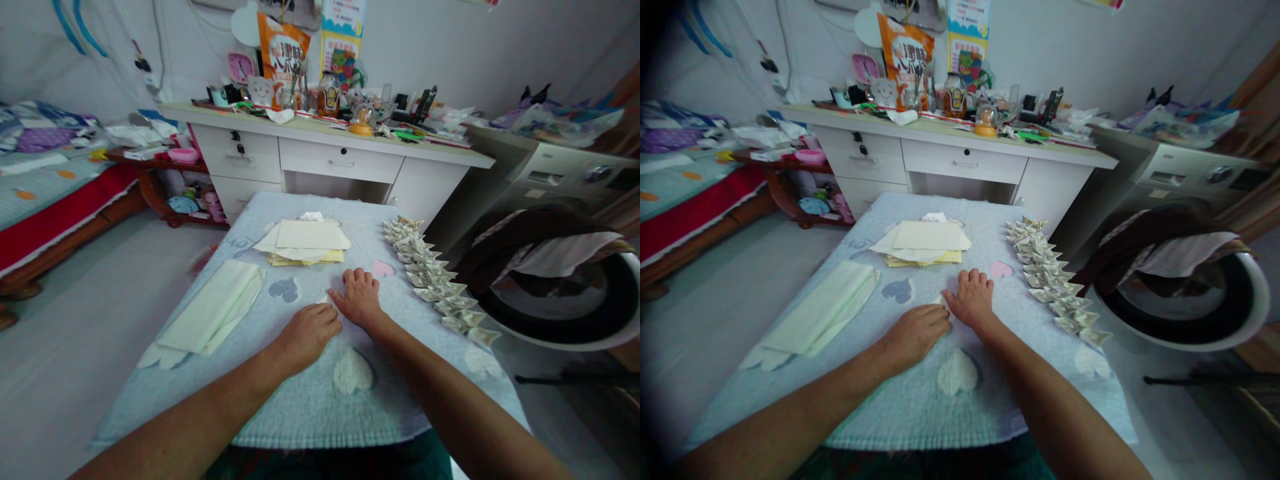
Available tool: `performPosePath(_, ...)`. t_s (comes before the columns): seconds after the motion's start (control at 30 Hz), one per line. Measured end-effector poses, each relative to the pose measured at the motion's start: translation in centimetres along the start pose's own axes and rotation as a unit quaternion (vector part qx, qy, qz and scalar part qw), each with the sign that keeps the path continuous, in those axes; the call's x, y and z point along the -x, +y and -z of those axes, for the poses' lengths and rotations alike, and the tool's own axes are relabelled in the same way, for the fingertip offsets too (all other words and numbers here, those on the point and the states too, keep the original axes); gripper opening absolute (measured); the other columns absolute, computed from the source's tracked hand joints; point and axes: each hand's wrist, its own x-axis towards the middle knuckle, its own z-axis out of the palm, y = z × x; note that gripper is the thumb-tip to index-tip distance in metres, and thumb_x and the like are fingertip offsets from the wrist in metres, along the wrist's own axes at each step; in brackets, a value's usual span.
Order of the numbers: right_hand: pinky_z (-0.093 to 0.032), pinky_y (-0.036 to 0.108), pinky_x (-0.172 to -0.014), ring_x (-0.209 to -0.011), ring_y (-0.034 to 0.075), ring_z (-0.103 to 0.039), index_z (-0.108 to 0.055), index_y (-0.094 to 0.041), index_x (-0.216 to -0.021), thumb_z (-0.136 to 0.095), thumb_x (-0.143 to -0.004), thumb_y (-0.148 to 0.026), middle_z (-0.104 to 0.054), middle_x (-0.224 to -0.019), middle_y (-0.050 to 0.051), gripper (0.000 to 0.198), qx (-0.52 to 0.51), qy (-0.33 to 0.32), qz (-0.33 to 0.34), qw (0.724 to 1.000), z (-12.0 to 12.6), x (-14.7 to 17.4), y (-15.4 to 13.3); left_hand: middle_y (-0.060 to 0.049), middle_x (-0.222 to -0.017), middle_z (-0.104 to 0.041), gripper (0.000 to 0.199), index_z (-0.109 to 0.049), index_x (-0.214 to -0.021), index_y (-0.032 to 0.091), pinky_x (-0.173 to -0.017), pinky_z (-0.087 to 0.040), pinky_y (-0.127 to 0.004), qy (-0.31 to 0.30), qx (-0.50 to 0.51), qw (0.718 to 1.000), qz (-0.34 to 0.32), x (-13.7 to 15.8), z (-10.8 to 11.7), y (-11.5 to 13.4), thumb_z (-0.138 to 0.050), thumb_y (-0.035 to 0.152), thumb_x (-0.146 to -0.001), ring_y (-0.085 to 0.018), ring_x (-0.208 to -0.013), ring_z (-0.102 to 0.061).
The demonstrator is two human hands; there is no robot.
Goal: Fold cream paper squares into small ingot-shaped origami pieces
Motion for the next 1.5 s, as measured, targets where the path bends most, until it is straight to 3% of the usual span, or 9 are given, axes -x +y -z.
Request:
performPosePath(0.17,-0.035,0.043,-0.085,-0.101,0.030,-0.046,-0.051,-0.019,-0.109,-0.051,-0.083,-0.060,-0.053,-0.107,0.012,0.049,0.005,0.007,0.005,1.000,0.1,0.2,0.2,-0.004,-0.087,-0.061,0.013,-0.062,-0.083,0.017,-0.083,-0.048,-0.035,-0.009,0.006,1.000,0.010,0.1,0.4,0.3,-0.052,0.021,-0.090,-0.020,-0.091,-0.056)
performPosePath(0.43,-0.031,0.044,-0.095,-0.114,0.029,-0.042,-0.044,-0.020,-0.127,-0.053,-0.085,-0.054,-0.048,-0.129,0.014,0.055,-0.029,-0.044,0.091,0.994,1.0,2.0,3.0,-0.007,-0.093,-0.063,0.016,-0.063,-0.087,0.017,-0.088,-0.049,-0.036,-0.004,0.008,1.000,0.013,0.3,0.4,0.3,-0.048,0.018,-0.091,-0.021,-0.099,-0.058)
performPosePath(0.63,-0.030,0.048,-0.098,-0.120,0.031,-0.040,-0.042,-0.021,-0.131,-0.060,-0.081,-0.050,-0.044,-0.135,0.014,0.061,-0.059,-0.064,0.085,0.993,2.0,3.2,5.0,-0.007,-0.094,-0.063,0.016,-0.063,-0.087,0.017,-0.087,-0.049,-0.036,-0.001,0.005,1.000,0.011,0.4,0.4,0.4,-0.048,0.018,-0.090,-0.021,-0.099,-0.058)
performPosePath(0.73,-0.034,0.047,-0.094,-0.116,0.030,-0.043,-0.053,-0.022,-0.122,-0.066,-0.078,-0.034,-0.045,-0.133,0.013,0.047,-0.093,-0.052,0.106,0.989,3.2,2.9,4.7,-0.007,-0.090,-0.062,0.016,-0.062,-0.085,0.017,-0.084,-0.050,-0.036,0.003,-0.004,1.000,0.010,0.3,0.4,0.5,-0.048,0.019,-0.091,-0.021,-0.095,-0.058)
performPosePath(0.83,-0.038,0.036,-0.091,-0.102,0.020,-0.052,-0.064,-0.019,-0.105,-0.054,-0.085,-0.014,-0.059,-0.110,0.008,0.023,-0.183,-0.062,0.213,0.958,3.6,2.3,3.3,-0.006,-0.086,-0.061,0.016,-0.062,-0.084,0.016,-0.079,-0.050,-0.035,0.000,-0.019,1.000,0.005,0.3,0.3,0.6,-0.048,0.020,-0.092,-0.020,-0.089,-0.057)
performPosePath(0.9,-0.040,0.031,-0.088,-0.096,0.017,-0.055,-0.066,-0.017,-0.100,-0.049,-0.087,-0.008,-0.063,-0.099,0.007,0.023,-0.218,-0.065,0.251,0.941,3.2,1.8,2.3,-0.005,-0.085,-0.060,0.016,-0.062,-0.084,0.016,-0.077,-0.050,-0.034,0.003,-0.029,1.000,0.003,0.2,0.3,0.5,-0.048,0.020,-0.092,-0.019,-0.087,-0.056)
performPosePath(1.13,-0.038,0.029,-0.084,-0.093,0.016,-0.054,-0.068,-0.022,-0.107,-0.043,-0.094,-0.014,-0.064,-0.101,0.005,0.030,-0.144,-0.059,0.251,0.955,0.9,1.7,1.1,-0.007,-0.089,-0.063,0.018,-0.062,-0.089,0.015,-0.078,-0.051,-0.035,-0.035,-0.043,0.997,0.047,0.5,0.4,1.6,-0.044,0.014,-0.091,-0.021,-0.088,-0.059)
performPosePath(1.27,-0.035,0.031,-0.082,-0.093,0.018,-0.050,-0.064,-0.026,-0.116,-0.042,-0.096,-0.022,-0.061,-0.105,0.006,0.030,-0.106,-0.062,0.267,0.956,1.5,2.4,1.2,-0.013,-0.117,-0.062,0.027,-0.059,-0.109,0.014,-0.095,-0.046,-0.041,-0.049,-0.043,0.994,0.085,1.5,0.8,2.6,-0.042,0.011,-0.089,-0.024,-0.111,-0.056)
performPosePath(1.5,-0.030,0.036,-0.085,-0.097,0.022,-0.044,-0.051,-0.034,-0.132,-0.044,-0.095,-0.034,-0.055,-0.111,0.006,0.037,-0.064,-0.079,0.295,0.950,3.0,3.4,0.9,-0.018,-0.134,-0.051,0.049,-0.051,-0.126,0.017,-0.103,-0.039,-0.048,-0.082,-0.044,0.989,0.111,3.1,2.2,1.8,-0.063,0.034,-0.082,-0.032,-0.125,-0.047)
